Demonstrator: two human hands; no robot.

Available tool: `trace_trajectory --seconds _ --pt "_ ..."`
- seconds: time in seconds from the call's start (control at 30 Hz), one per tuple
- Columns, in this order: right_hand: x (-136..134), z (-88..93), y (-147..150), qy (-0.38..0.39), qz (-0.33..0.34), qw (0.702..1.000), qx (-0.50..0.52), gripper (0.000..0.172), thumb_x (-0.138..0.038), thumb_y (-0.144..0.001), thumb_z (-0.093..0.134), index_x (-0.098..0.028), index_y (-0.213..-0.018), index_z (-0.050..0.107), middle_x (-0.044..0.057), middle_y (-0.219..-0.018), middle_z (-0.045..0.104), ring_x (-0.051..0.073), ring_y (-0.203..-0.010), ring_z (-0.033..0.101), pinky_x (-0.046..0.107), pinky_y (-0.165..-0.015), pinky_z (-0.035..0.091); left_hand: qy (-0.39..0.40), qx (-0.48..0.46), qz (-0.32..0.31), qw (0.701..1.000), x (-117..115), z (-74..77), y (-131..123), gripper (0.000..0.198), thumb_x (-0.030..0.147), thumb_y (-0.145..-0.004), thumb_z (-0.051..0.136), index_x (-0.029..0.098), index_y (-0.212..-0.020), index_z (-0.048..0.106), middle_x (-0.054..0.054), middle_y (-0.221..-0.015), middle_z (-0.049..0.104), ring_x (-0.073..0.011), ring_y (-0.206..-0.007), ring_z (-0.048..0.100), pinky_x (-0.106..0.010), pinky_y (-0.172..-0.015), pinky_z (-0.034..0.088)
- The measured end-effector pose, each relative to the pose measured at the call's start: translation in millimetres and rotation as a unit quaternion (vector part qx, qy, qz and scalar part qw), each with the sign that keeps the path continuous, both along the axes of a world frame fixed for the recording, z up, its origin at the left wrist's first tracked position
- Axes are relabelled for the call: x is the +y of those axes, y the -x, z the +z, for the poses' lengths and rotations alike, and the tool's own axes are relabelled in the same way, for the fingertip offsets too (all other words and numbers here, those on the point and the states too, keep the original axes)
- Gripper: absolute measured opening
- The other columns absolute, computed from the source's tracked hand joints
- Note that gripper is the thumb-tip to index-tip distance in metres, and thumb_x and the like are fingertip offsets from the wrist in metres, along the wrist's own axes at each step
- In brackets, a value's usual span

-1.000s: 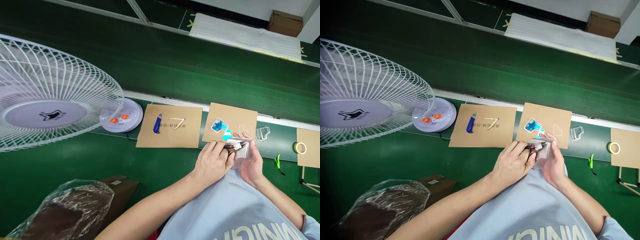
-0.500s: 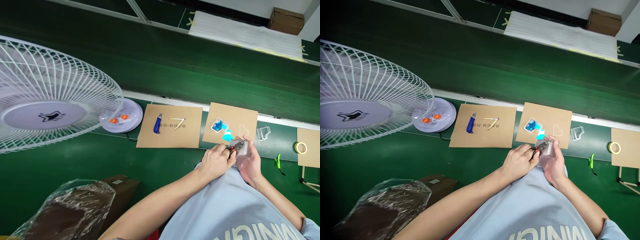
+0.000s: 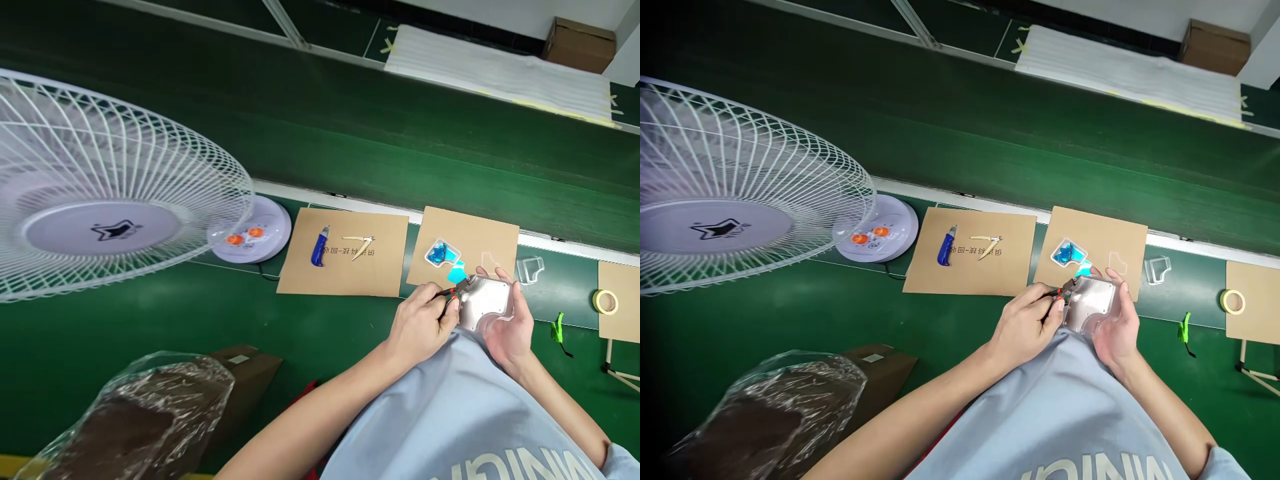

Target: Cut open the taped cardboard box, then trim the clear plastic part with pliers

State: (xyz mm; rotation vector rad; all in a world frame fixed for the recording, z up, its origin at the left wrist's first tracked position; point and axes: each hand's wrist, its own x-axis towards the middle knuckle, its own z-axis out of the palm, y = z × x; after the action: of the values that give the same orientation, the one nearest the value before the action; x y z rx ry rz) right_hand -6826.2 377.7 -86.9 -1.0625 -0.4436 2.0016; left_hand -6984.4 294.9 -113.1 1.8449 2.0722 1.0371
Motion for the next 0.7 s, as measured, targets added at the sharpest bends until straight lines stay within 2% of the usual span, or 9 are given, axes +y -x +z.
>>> trace_trajectory --seconds 0.13,0.27,0.37,0.57,0.7 --pt "2 -0.9 0 0.001 0.004 1.0 -0.001 0.038 -0.058 -0.099 0.068 -0.031 -0.124 0.074 0.009 -0.141 0.074 0.034 -0.129 0.069 0.066 -0.117 0.046 0.023 0.045 -0.003 0.999 -1 4.0 0 0.043 0.032 -0.109 0.05 0.018 -0.076 0.073 -0.011 -0.103 0.073 -0.0223 -0.09 0.066 -0.039 -0.082 0.057" --pt "2 0.4 0 0.002 0.007 1.0 -0.004 0.035 -0.058 -0.097 0.07 -0.031 -0.12 0.076 0.007 -0.139 0.075 0.033 -0.122 0.072 0.066 -0.115 0.048 0.031 0.076 -0.004 0.997 0 11.5 -2 0.043 0.033 -0.109 0.051 0.018 -0.075 0.074 -0.011 -0.104 0.073 -0.0246 -0.09 0.064 -0.043 -0.08 0.056" --pt "0 3.1 1 -0.018 0.0 1.0 -0.021 0.033 -0.055 -0.095 0.072 -0.032 -0.118 0.076 0.006 -0.14 0.074 0.033 -0.124 0.071 0.064 -0.115 0.049 0.045 0.099 0.002 0.994 0 16.0 -5 0.043 0.033 -0.108 0.051 0.019 -0.075 0.075 -0.011 -0.104 0.073 -0.0254 -0.09 0.063 -0.044 -0.079 0.055" --pt "-6 7.8 6 -0.075 -0.022 0.996 -0.051 0.033 -0.055 -0.094 0.073 -0.032 -0.117 0.075 0.005 -0.141 0.073 0.031 -0.131 0.067 0.06 -0.122 0.044 0.043 0.133 0.015 0.99 -3 18.8 -14 0.044 0.032 -0.107 0.051 0.019 -0.071 0.074 -0.011 -0.096 0.072 -0.0255 -0.084 0.061 -0.044 -0.072 0.053" --pt "-8 8.4 3 -0.083 -0.022 0.994 -0.059 0.033 -0.054 -0.095 0.071 -0.032 -0.118 0.074 0.005 -0.141 0.072 0.031 -0.128 0.067 0.061 -0.118 0.047 0.03 0.139 0.027 0.989 -5 15.9 -26 0.046 0.031 -0.107 0.05 0.018 -0.071 0.074 -0.011 -0.088 0.069 -0.0245 -0.078 0.059 -0.043 -0.068 0.053"
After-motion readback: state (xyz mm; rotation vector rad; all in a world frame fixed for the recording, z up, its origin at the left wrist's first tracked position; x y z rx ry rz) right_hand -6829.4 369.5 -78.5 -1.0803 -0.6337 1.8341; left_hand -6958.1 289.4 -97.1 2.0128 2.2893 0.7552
